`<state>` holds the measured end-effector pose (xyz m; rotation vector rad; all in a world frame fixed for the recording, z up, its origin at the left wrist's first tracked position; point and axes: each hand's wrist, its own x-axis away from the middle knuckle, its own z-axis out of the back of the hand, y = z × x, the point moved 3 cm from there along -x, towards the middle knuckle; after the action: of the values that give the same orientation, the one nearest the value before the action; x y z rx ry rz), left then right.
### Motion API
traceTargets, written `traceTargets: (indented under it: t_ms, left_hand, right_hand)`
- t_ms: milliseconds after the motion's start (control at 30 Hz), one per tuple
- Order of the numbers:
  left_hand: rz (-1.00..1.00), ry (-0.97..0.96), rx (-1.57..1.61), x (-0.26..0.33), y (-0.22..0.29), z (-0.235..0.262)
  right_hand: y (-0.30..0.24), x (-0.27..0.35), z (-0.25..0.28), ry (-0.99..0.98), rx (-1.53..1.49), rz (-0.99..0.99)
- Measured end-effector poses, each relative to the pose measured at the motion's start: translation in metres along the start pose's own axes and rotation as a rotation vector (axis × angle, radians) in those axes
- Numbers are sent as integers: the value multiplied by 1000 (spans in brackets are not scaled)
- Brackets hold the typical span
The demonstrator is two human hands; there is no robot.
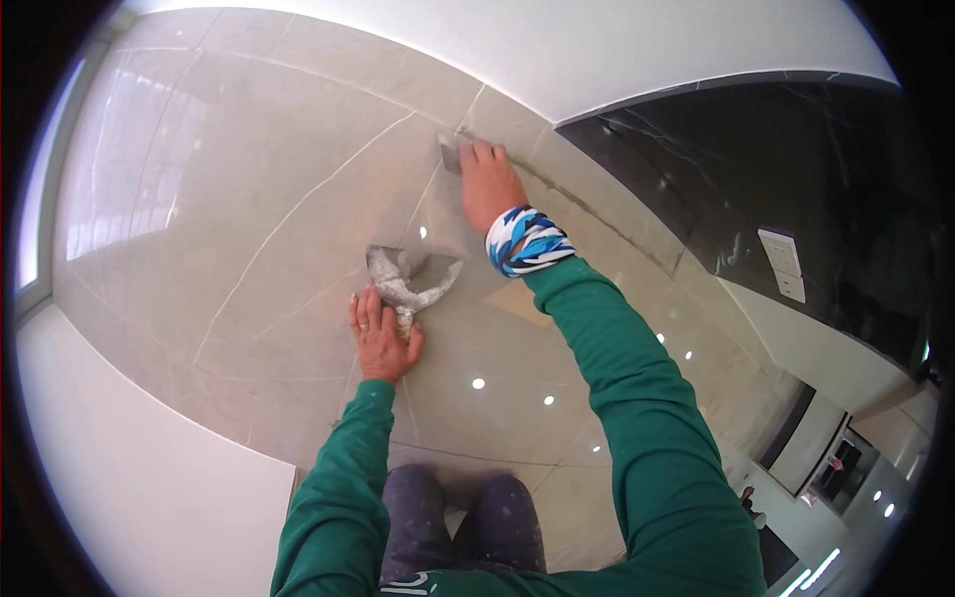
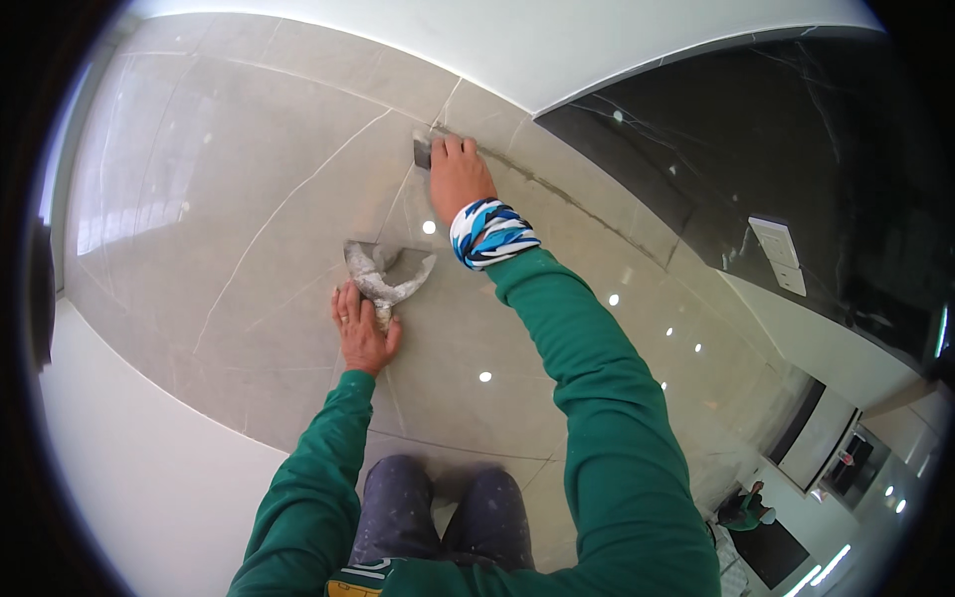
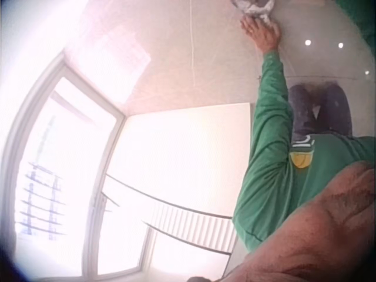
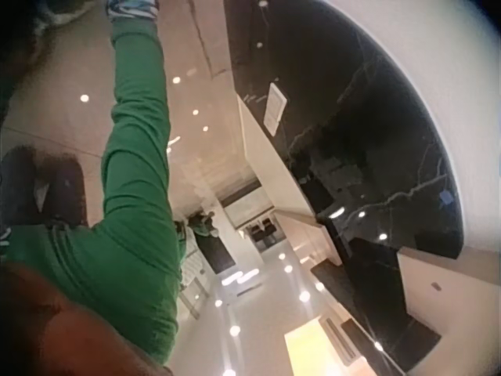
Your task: The person applies grout into the joints between floor tiles using two putty knives, scraping off excess material to create smooth seams while kneeling on the floor.
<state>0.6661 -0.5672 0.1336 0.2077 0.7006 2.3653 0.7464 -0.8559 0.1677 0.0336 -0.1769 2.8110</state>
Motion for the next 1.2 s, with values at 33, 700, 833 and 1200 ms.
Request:
traceTargets:
  t_ms: [33,700,833,1200]
  left_hand:
    - [-7,3,3,-1,1,-2]
    - [-72,-3,-69,3,5,-12]
    - [-64,-24,-86,3,1,-16]
    - [-76,-24,-42,1,8,-16]
  right_hand:
    - [5,-5,3,0,-36,-23]
    - [349,332,40,27,-96,-936]
    - [366,321,23,-70,-21,-1001]
    - [138,121,-20,66,-73,-628]
